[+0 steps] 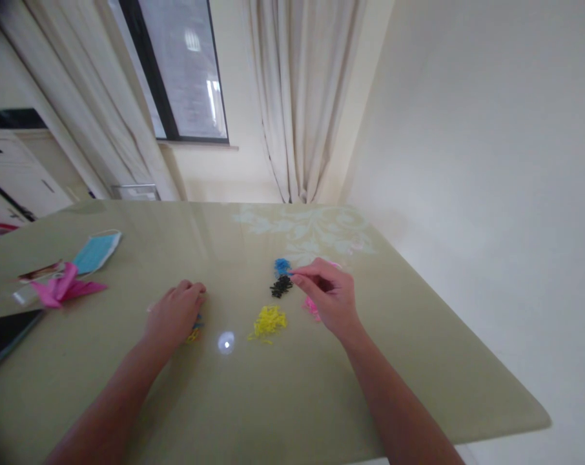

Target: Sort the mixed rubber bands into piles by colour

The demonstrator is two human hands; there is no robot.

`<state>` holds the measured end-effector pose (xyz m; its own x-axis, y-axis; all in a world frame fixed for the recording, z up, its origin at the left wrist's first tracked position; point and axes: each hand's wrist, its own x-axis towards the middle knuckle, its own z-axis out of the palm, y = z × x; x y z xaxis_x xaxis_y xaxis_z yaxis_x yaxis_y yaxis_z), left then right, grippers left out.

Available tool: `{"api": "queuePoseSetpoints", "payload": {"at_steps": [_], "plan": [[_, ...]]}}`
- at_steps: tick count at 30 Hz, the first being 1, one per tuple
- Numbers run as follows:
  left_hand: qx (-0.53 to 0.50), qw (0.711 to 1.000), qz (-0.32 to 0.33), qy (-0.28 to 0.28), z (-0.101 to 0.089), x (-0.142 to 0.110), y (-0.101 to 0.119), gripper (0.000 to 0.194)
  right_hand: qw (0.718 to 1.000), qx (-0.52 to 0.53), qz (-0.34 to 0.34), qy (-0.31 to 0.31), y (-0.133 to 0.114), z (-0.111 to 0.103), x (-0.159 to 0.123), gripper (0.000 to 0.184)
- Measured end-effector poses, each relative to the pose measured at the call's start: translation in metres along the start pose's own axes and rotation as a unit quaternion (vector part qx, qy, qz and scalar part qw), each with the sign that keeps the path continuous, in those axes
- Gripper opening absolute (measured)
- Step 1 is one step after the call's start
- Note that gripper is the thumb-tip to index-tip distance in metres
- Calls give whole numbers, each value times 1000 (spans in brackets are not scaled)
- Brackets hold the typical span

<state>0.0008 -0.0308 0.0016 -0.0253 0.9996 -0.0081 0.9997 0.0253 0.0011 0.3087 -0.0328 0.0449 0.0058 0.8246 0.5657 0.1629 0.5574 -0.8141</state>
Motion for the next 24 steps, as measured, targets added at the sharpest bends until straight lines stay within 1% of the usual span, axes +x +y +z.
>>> {"api": "queuePoseSetpoints", "payload": {"at_steps": [3,5,8,11,13,16,18,21,24], "plan": [[-26,1000,-13,3,0,4,2,37,1000,-5,-17,-1,1,0,-1,16],[-31,999,-17,9,2,6,3,35,999,-28,-27,-2,6,1,0,16],[-39,999,-16,27,5,8,3,32,992,-114,-47,-19,20,2,2,18],[-54,998,-7,34,9,10,2,36,970,-231,-60,-56,38,4,6,20],[-61,998,1,32,10,11,2,35,952,-293,-44,-77,51,7,12,20],[-79,996,-4,36,10,12,2,33,919,-374,14,-127,67,13,27,18],[-90,995,-9,40,10,12,3,32,898,-410,36,-156,76,19,38,16],[-90,995,-2,47,11,13,4,30,886,-428,40,-171,87,30,49,15],[-105,992,3,66,11,13,5,27,883,-437,38,-167,89,36,48,17]]}}
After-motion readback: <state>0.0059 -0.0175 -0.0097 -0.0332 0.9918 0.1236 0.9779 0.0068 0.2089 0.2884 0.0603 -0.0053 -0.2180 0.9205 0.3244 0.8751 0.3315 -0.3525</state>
